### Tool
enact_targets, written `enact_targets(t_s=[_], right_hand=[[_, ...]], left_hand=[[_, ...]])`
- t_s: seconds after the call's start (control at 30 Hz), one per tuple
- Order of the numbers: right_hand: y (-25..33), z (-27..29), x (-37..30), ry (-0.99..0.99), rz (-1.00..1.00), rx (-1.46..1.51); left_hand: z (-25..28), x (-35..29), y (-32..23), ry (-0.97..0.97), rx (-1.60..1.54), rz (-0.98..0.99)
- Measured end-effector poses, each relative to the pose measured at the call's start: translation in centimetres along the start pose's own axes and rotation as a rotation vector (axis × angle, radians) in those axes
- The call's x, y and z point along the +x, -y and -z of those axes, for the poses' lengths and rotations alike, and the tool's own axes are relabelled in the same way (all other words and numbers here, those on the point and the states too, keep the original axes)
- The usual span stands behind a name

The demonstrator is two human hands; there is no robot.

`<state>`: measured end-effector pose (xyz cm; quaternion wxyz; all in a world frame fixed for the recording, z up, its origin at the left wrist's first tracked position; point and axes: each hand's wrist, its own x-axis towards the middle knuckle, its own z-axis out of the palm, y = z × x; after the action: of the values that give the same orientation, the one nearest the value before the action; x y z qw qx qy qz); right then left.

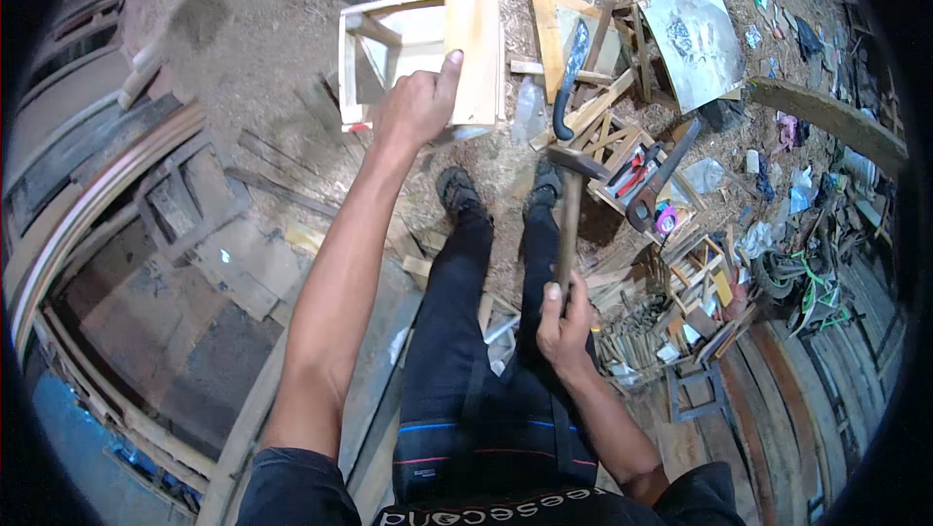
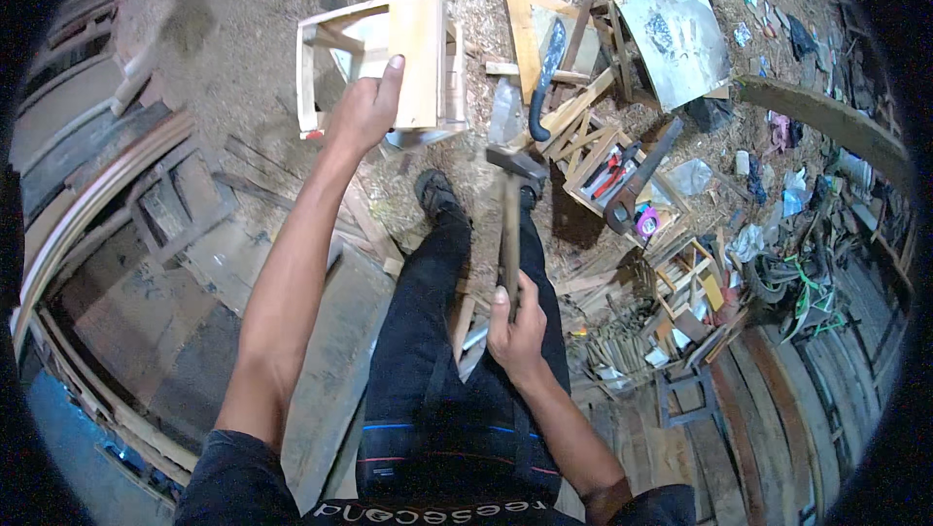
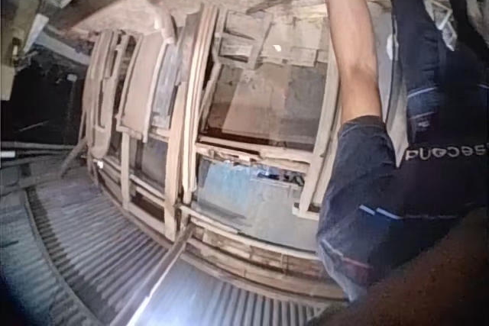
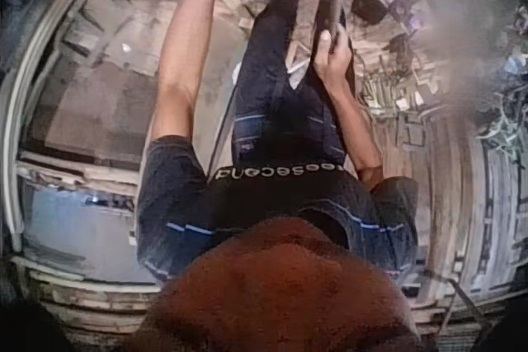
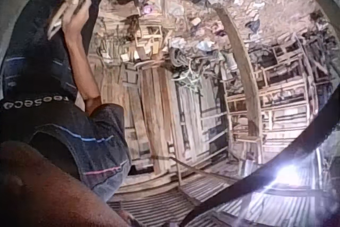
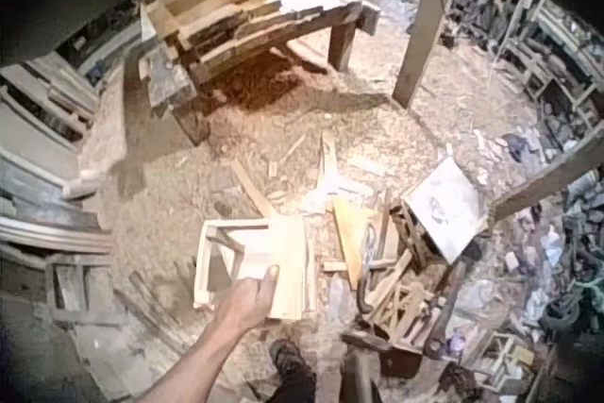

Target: Assembling a small wooden structure using a hammer, nails, and pliers.

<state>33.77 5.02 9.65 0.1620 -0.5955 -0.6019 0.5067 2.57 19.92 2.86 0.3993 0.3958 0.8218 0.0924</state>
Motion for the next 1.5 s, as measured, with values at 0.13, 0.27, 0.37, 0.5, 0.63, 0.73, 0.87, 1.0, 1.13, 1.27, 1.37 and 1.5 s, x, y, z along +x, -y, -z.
enact_targets(t_s=[0.13,0.27,0.37,0.5,0.63,0.73,0.87,1.0,1.13,1.27,1.37,1.5], right_hand=[[0.1,-2.2,-0.7,-0.084,0.073,0.214],[3.7,-3.3,0.3,-0.055,-0.014,0.287],[7.1,-4.5,2.8,-0.013,-0.096,0.183],[5.3,-7.0,5.9,-0.137,0.047,0.07],[5.1,-8.5,9.4,-0.032,-0.002,0.0],[6.0,-9.6,11.5,0.003,0.06,-0.021],[6.2,-10.2,13.7,0.1,0.043,-0.051],[8.0,-11.4,13.7,0.125,0.029,0.018],[8.6,-11.9,13.8,0.022,0.252,0.044],[8.0,-13.2,15.3,0.082,0.033,-0.255],[8.9,-13.2,14.9,0.066,0.105,-0.128],[7.1,-12.5,14.7,-0.059,0.324,0.055]], left_hand=[[3.1,-0.6,-0.7,0.059,-0.583,0.096],[3.0,-1.9,-1.3,0.137,-0.935,0.181],[2.3,-0.1,0.7,0.25,-1.043,0.215],[-0.9,2.6,2.1,0.234,-0.905,0.171],[-1.6,5.9,4.8,0.037,-0.799,0.351],[-1.6,7.4,7.0,0.021,-0.798,0.403],[-2.0,7.7,5.9,0.017,-0.795,0.433],[-1.4,6.9,6.8,-0.023,-0.791,0.386],[-0.6,6.4,4.4,-0.086,-0.689,0.448],[-1.0,6.2,5.2,-0.1,-0.6,0.438],[-1.3,6.6,5.4,-0.173,-0.623,0.479],[-1.9,7.2,4.8,-0.164,-0.6,0.447]])
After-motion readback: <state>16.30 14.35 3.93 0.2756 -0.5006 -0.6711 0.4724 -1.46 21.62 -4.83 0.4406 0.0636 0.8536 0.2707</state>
